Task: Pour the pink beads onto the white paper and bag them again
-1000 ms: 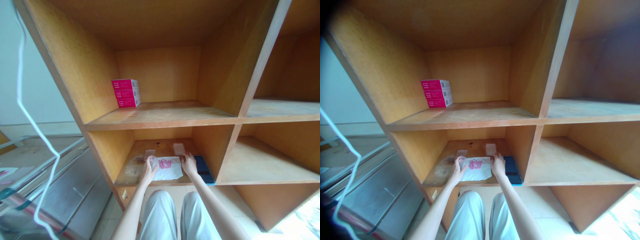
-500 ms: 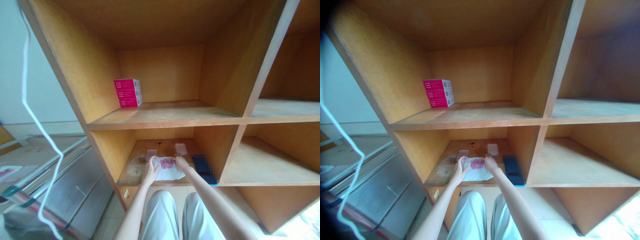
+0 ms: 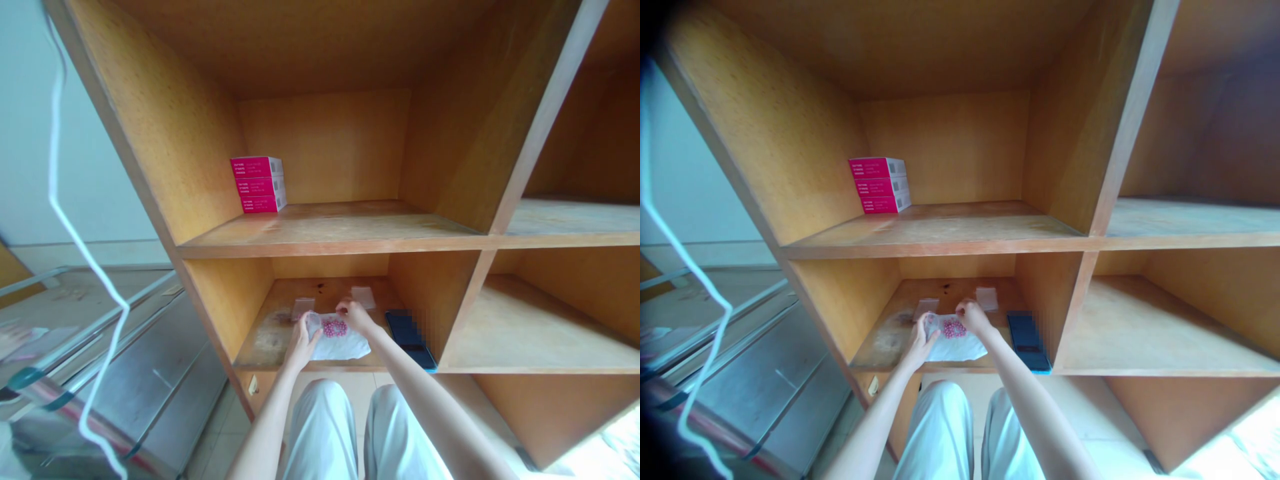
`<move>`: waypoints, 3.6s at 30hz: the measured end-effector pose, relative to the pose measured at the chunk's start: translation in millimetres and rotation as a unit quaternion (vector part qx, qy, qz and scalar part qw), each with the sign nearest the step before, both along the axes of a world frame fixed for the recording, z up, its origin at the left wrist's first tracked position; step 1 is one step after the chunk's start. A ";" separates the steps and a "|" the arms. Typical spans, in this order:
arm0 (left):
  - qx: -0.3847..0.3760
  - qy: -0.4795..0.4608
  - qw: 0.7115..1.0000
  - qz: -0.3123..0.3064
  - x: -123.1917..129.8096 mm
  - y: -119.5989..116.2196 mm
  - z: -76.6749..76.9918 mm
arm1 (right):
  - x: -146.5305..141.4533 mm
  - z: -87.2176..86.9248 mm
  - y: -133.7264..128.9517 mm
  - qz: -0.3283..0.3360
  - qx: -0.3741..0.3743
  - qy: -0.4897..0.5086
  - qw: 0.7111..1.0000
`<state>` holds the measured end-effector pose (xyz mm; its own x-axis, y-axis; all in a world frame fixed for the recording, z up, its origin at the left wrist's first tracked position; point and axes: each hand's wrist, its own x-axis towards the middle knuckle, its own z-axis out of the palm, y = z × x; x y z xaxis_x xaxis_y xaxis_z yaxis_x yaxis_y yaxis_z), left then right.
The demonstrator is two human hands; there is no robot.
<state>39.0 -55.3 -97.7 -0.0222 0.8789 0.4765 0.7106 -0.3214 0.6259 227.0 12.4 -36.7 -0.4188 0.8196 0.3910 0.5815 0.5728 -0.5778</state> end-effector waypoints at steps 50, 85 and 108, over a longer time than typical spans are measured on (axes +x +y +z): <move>0.006 0.004 1.000 0.000 4.1 -6.1 10.0 | -46.0 15.1 -25.8 0.050 -0.100 0.052 0.992; 0.012 0.039 0.999 -0.006 6.0 -10.6 16.5 | -45.2 -2.5 -29.0 0.068 -0.231 0.167 0.956; 0.021 0.053 0.998 0.007 5.6 -10.6 13.8 | 17.3 -44.2 14.4 -0.042 -0.142 0.022 0.989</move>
